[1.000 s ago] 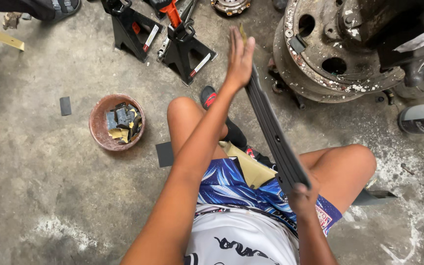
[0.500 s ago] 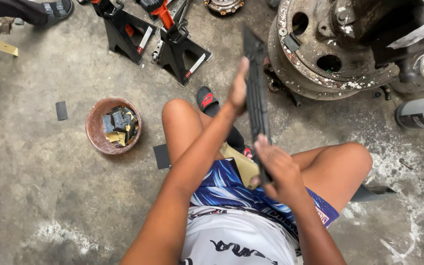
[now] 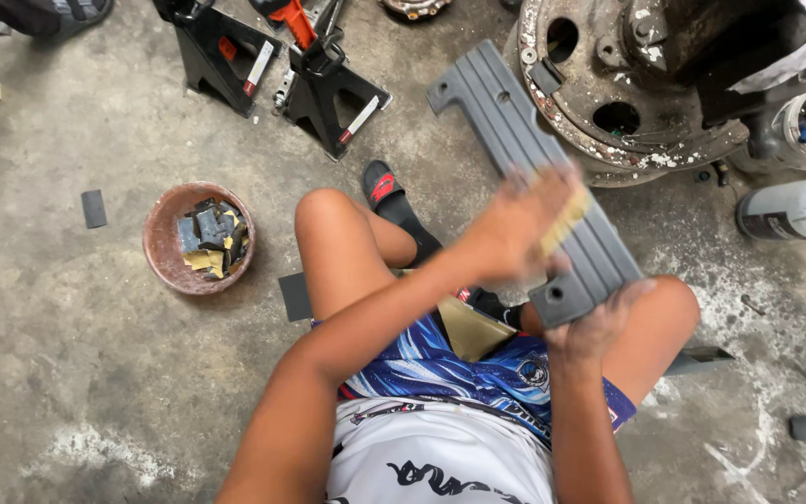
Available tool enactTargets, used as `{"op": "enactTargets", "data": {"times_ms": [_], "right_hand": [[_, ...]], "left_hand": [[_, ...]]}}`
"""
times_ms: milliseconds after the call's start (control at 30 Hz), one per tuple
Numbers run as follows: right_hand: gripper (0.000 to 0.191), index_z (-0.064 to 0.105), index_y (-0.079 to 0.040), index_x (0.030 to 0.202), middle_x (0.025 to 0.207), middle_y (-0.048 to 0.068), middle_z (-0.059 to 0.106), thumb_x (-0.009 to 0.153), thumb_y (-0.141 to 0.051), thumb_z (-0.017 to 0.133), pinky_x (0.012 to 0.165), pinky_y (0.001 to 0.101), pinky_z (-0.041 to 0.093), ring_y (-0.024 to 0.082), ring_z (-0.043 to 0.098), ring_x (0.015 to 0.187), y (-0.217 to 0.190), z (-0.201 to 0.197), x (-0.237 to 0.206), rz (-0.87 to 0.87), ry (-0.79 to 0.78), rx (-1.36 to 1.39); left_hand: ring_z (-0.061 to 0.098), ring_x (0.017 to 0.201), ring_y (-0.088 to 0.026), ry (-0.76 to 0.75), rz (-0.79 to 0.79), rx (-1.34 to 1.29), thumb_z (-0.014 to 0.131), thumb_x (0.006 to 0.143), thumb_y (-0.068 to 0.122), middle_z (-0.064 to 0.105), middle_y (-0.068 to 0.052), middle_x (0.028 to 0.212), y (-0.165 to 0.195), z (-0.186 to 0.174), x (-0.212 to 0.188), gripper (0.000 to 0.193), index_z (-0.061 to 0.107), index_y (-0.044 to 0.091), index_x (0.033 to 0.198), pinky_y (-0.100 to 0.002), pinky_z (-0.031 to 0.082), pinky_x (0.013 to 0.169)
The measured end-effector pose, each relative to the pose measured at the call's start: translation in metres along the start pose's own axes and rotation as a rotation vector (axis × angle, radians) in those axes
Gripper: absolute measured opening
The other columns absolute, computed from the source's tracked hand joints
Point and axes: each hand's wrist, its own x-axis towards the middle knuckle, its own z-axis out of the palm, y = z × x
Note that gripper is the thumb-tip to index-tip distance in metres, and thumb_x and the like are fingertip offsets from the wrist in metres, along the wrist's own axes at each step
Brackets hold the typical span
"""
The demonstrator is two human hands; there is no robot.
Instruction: The person sits on the workshop floor sanding a long gray ribbed plastic part with a sheet of sandpaper, repeatedly rubbing the surfaces and rotating the part to reach different sides. They then switch to a small sanding block and work the edges and holes of the part.
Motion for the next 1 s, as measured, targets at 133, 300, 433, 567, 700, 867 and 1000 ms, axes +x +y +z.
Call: {"op": "enactTargets", "data": {"times_ms": [133,300,433,567,700,867,1000], "right_hand": [[0.073,0.045,0.000,0.153,0.140,0.017,0.062,0.108,-0.058,0.041,0.092,0.0386,0.064,0.026,0.073,0.113,-0.007,-0.007,0.014,0.072,0.168,0.244],[0.068,0.055,0.002,0.145,0.129,0.019,0.069,0.113,-0.056,0.042,0.089,0.0397,0.062,0.029,0.073,0.103,-0.011,-0.034,-0.013,-0.020,-0.007,0.140],[0.069,0.054,0.010,0.139,0.128,0.023,0.069,0.120,-0.055,0.042,0.086,0.0364,0.061,0.029,0.072,0.103,-0.008,-0.047,-0.015,0.010,0.010,0.192],[0.073,0.054,0.007,0.145,0.127,0.020,0.070,0.113,-0.057,0.043,0.090,0.0400,0.063,0.030,0.073,0.106,-0.005,-0.040,-0.004,0.006,0.021,0.155],[0.070,0.052,0.006,0.148,0.128,0.021,0.070,0.114,-0.054,0.046,0.084,0.0389,0.064,0.030,0.075,0.101,-0.013,-0.031,-0.003,0.037,0.054,0.224],[0.075,0.048,0.009,0.141,0.128,0.026,0.066,0.113,-0.060,0.053,0.084,0.0397,0.062,0.032,0.074,0.098,-0.038,-0.048,-0.015,-0.138,0.132,-0.150],[0.077,0.049,0.012,0.138,0.128,0.029,0.067,0.114,-0.061,0.052,0.088,0.0387,0.064,0.033,0.075,0.100,-0.045,-0.061,-0.017,-0.072,0.015,0.019]], "left_hand": [[0.014,0.163,-0.022,-0.202,0.222,0.265,0.043,0.105,0.065,0.021,0.000,0.174,0.012,0.020,-0.011,0.077,0.024,0.020,0.164,-0.057,0.004,0.132],[0.017,0.158,-0.028,-0.197,-0.080,0.366,0.035,0.105,0.061,0.021,-0.005,0.172,-0.084,-0.038,0.021,0.075,0.022,0.019,0.165,-0.060,-0.004,0.123],[0.016,0.159,-0.035,-0.086,-0.317,0.439,0.042,0.110,0.059,0.024,-0.013,0.170,-0.108,-0.088,0.036,0.080,0.017,0.006,0.164,-0.065,0.002,0.125],[0.013,0.155,-0.042,-0.183,-0.124,0.240,0.059,0.087,0.067,0.019,-0.021,0.168,-0.032,-0.047,0.019,0.105,0.017,0.005,0.161,-0.062,0.002,0.124],[0.014,0.162,-0.026,-0.116,0.264,0.206,0.050,0.103,0.066,0.023,-0.006,0.173,0.014,0.010,0.002,0.084,0.028,0.014,0.164,-0.061,0.004,0.131],[0.011,0.160,-0.028,-0.169,0.076,0.351,0.051,0.102,0.061,0.024,-0.007,0.173,-0.057,-0.051,0.026,0.082,0.029,0.014,0.165,-0.059,-0.003,0.127],[0.012,0.158,-0.034,-0.039,-0.094,0.446,0.052,0.107,0.058,0.024,-0.011,0.171,-0.087,-0.112,0.038,0.080,0.024,0.009,0.164,-0.066,-0.002,0.122]]}}
